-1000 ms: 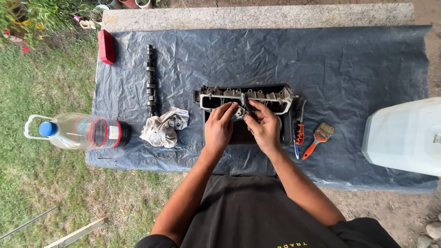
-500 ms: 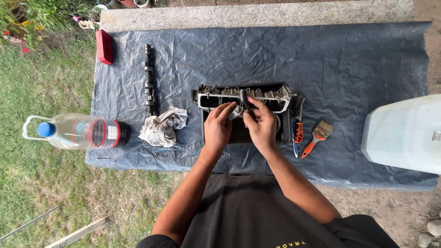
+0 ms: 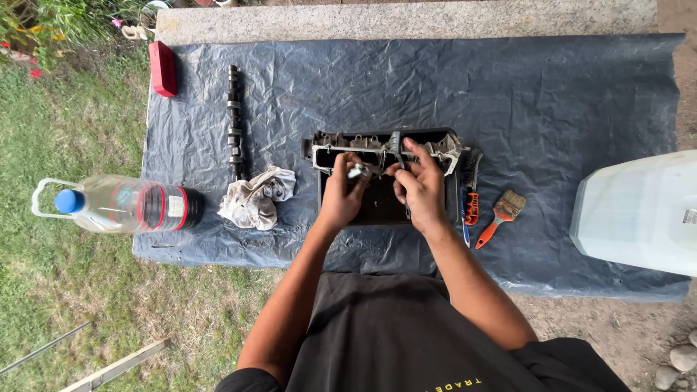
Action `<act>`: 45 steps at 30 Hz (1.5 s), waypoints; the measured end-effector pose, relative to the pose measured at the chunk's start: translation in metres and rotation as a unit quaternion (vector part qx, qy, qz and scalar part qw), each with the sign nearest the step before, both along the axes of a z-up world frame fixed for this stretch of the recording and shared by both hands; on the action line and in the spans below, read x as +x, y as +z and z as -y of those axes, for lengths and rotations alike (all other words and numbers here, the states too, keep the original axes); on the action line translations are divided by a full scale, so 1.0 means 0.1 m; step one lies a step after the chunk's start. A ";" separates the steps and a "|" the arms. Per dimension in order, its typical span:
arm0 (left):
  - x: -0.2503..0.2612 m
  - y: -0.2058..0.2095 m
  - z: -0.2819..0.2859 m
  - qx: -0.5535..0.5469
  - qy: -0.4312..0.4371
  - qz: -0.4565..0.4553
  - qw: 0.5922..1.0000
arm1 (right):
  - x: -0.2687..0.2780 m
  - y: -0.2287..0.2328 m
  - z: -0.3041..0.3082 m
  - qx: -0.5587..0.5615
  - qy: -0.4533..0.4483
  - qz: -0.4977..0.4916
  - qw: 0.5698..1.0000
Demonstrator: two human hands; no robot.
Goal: The person cleans small metal engine components by hand, dipping them into a black tray filled with liquid and scrubbing them. They repeatedly lift the parts to inspect them and then return them to the tray for further cleaning.
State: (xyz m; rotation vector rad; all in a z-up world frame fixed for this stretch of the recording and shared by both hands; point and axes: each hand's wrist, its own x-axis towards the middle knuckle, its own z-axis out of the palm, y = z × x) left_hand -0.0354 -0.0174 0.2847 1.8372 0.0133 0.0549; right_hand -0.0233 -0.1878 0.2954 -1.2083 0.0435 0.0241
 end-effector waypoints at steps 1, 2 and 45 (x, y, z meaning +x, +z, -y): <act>0.01 -0.02 -0.04 0.000 0.000 0.001 1.000 | 0.00 -0.02 0.01 0.000 0.000 0.001 1.000; 0.03 -0.04 -0.08 -0.012 0.000 -0.009 1.000 | 0.01 -0.04 0.02 -0.002 0.002 -0.001 1.000; -0.23 0.44 0.28 -0.488 0.116 -0.188 0.844 | -0.02 -0.28 0.00 0.039 0.021 -0.036 0.998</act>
